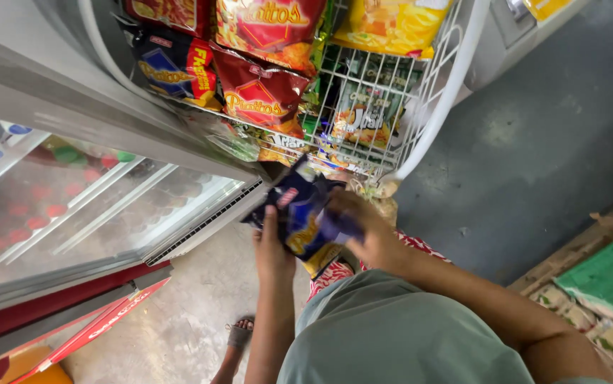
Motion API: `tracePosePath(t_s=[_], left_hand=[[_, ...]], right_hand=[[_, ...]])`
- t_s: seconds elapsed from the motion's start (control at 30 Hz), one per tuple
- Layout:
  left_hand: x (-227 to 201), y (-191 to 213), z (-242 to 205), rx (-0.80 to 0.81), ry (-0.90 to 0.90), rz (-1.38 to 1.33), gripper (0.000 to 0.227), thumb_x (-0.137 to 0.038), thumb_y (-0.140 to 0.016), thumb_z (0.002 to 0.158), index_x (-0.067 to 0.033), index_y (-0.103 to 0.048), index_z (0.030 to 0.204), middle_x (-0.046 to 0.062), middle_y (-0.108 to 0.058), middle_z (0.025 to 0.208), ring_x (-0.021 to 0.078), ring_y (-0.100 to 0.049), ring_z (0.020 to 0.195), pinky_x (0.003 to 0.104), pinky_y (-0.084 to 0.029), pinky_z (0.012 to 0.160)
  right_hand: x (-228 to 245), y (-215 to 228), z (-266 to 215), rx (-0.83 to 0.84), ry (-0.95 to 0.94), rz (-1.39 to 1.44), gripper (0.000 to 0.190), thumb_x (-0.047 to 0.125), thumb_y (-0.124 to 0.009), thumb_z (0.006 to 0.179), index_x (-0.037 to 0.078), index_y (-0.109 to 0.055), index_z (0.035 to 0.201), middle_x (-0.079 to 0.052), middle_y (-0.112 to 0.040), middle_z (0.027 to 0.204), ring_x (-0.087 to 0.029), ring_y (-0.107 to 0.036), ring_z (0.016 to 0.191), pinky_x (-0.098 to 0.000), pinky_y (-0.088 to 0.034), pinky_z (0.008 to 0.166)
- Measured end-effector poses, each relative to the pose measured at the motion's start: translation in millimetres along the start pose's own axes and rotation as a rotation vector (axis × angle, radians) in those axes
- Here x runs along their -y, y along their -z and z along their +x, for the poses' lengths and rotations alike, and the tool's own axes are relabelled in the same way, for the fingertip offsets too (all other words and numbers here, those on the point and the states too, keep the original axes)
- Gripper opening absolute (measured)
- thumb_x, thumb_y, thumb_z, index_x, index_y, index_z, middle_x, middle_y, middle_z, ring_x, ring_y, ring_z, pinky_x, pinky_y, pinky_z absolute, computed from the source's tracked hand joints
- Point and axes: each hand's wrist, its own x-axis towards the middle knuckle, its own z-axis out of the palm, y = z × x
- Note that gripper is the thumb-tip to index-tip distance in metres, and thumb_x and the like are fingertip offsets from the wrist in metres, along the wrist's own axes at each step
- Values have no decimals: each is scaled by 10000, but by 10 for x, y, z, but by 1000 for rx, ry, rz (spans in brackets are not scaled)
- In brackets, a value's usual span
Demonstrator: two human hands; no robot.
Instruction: Wiping down bags of snacks with a cloth and moving them between displays.
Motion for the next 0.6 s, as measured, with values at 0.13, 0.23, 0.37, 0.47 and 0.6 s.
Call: tracePosePath(t_s=[0.13,0.23,0.37,0.47,0.6], left_hand=[[470,104,-180,3,-9,-53,203,-134,-687,951,-48,-707,1134,232,-754,952,327,-770,795,407,-645,694],[68,-500,-640,96,-278,158,489,-142,-634,1005,-130,-531,1483,136,-696,1223,200,-663,1105,396,-578,959],[-50,-835,-904,16,-220,131,424,-173,-547,1039,-140,-557,1461,174,-685,1248,226,-658,1084,416,-544,999],[32,-884,-1013,-17,-272,368,388,-179,-538,1039,-144,-608,1419,160,-704,1241,227,-665,1110,391,-537,1012],[-82,-637,-1024,112,-250,531,449,-117,-426,1041,-53,-524,1475,145,-679,1295,181,-633,1025,258,-509,879]], right_hand=[[-208,-103,196,294,432,-275,575,527,-517,991,227,-539,1481,-81,-434,1629,-341,-293,1551,-598,-76,1241],[-258,8,485,174,295,-125,571,489,-500,1029,131,-551,1472,-113,-433,1614,-398,-324,1514,-547,-215,1236],[-237,172,262,297,439,-86,594,531,-425,1038,120,-579,1439,-118,-527,1515,-412,-374,1461,-595,-175,1219],[-385,304,239,293,441,2,594,516,-379,1067,111,-554,1465,-136,-446,1603,-391,-291,1540,-575,-134,1241],[-170,779,422,632,299,140,626,119,-705,854,41,-510,1443,-132,-314,1657,-394,-152,1592,-573,-162,1306]])
